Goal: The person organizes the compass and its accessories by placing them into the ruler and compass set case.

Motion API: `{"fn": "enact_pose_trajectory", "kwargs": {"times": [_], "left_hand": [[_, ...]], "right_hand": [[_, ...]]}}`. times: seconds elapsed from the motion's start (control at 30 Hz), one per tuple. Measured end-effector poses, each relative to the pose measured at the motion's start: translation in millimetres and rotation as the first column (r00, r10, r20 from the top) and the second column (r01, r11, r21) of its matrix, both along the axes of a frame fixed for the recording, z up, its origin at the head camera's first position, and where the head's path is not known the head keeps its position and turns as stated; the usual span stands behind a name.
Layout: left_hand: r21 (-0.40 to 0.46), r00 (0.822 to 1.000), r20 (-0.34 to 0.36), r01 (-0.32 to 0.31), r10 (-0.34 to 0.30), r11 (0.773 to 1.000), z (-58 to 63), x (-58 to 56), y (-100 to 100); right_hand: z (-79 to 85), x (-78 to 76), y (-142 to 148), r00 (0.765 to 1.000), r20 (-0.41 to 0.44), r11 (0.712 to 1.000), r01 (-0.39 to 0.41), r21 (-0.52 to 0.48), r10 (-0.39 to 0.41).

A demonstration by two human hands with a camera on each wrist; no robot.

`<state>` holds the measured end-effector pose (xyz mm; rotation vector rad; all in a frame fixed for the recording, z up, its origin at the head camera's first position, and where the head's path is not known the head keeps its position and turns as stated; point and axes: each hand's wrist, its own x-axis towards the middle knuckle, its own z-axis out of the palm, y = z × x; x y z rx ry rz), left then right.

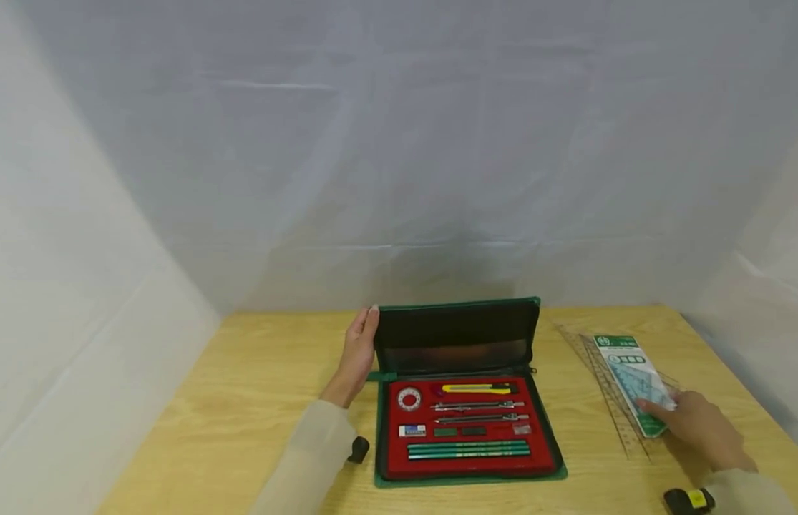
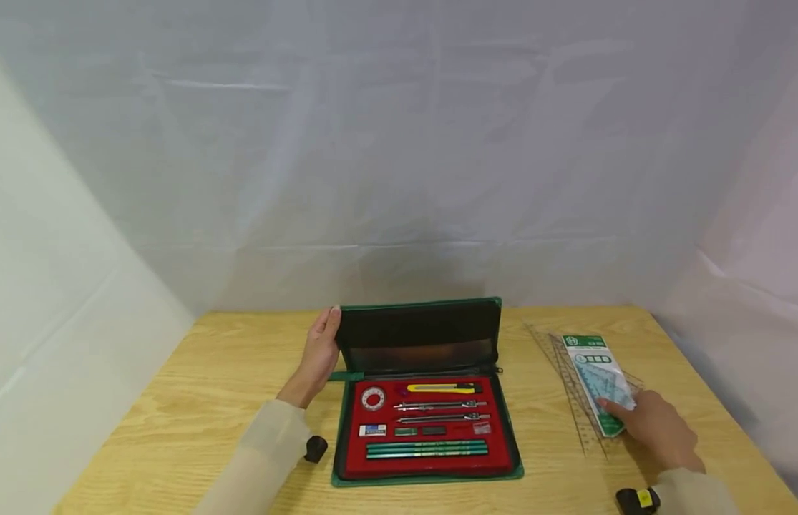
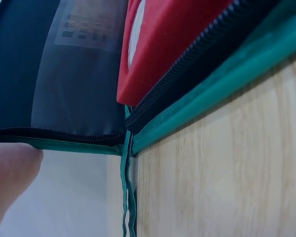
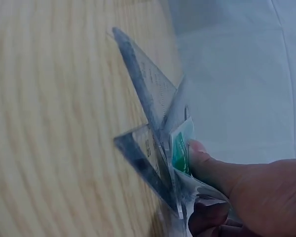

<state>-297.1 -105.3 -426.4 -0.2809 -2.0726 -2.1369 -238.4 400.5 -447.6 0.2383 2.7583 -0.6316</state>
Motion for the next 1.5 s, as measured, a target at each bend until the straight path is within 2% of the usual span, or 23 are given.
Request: {"fn": "enact_pose_trajectory", "kwargs": {"times": [0.1,0.2,0.3,0.4,0.47,0.57,0.67,0.77,0.83,1.0,1.2,1.33,1.5], "left_hand": [[0.007,1.0,-0.006,-0.014,0.014,1.0,-6.3,-5.6,1],[0.001,1.0,0.003,-0.024,0.024,1.0,-5.1,-5.8,2],[0.001,1.0,0.021,-0.012,0.012,1.0,-2.6,-3.8,2],[0.0,0.999,0.039,0.003,-0.003,1.0,3.3,1.9,2],[-0.004,0.999,0.037,0.011,-0.011,1.0,8.7,6.6,1],[-0.016,1.0,0.023,0.013,-0.013,1.0,17.4,12.9,1],[-0.019,1.0,0.011,0.01,-0.01,1.0,21.0,15.0,1],[-0.01,1.0,0.002,0.017,-0.017,1.0,19.9,14.7,2],[0.001,1.0,0.006,0.017,-0.017,1.0,13.8,10.9,1],[0.022,1.0,0.004,-0.005,0.005,1.0,-2.4,0.7,2],[0.009,1.0,-0.011,-0.028,0.028,1.0,-4.6,-2.2,5],[0.014,1.0,-0.004,-0.026,0.026,1.0,-4.6,-4.3,4],[0.024,1.0,0.015,-0.024,0.023,0.999,-6.9,-5.2,2]], "right_hand": [[-1.0,1.9,0,1.0,0.007,0.999,-0.021,-0.046,0.021],[-0.4,3.1,1,0.999,-0.013,0.997,-0.042,-0.071,0.041],[1.1,4.1,3,0.998,-0.046,0.998,-0.039,-0.055,0.036],[2.2,5.4,5,0.997,-0.08,0.999,-0.006,-0.043,0.002],[1.8,6.6,5,0.991,-0.12,0.996,0.046,-0.073,-0.054],[0.7,9.5,4,0.966,-0.211,0.983,0.124,-0.134,-0.151],[-0.5,13.6,0,0.921,-0.318,0.968,0.173,-0.182,-0.225],[-1.1,18.4,-4,0.887,-0.391,0.963,0.176,-0.205,-0.246],[0.1,21.0,-6,0.88,-0.406,0.961,0.164,-0.225,-0.245],[7.7,25.2,-15,0.89,-0.379,0.934,0.121,-0.337,-0.252],[20.9,27.0,-29,0.876,-0.427,0.911,0.035,-0.411,-0.227],[26.3,27.6,-44,0.855,-0.488,0.899,-0.066,-0.434,-0.173],[27.8,22.5,-63,0.808,-0.588,0.887,-0.239,-0.395,-0.044]]}}
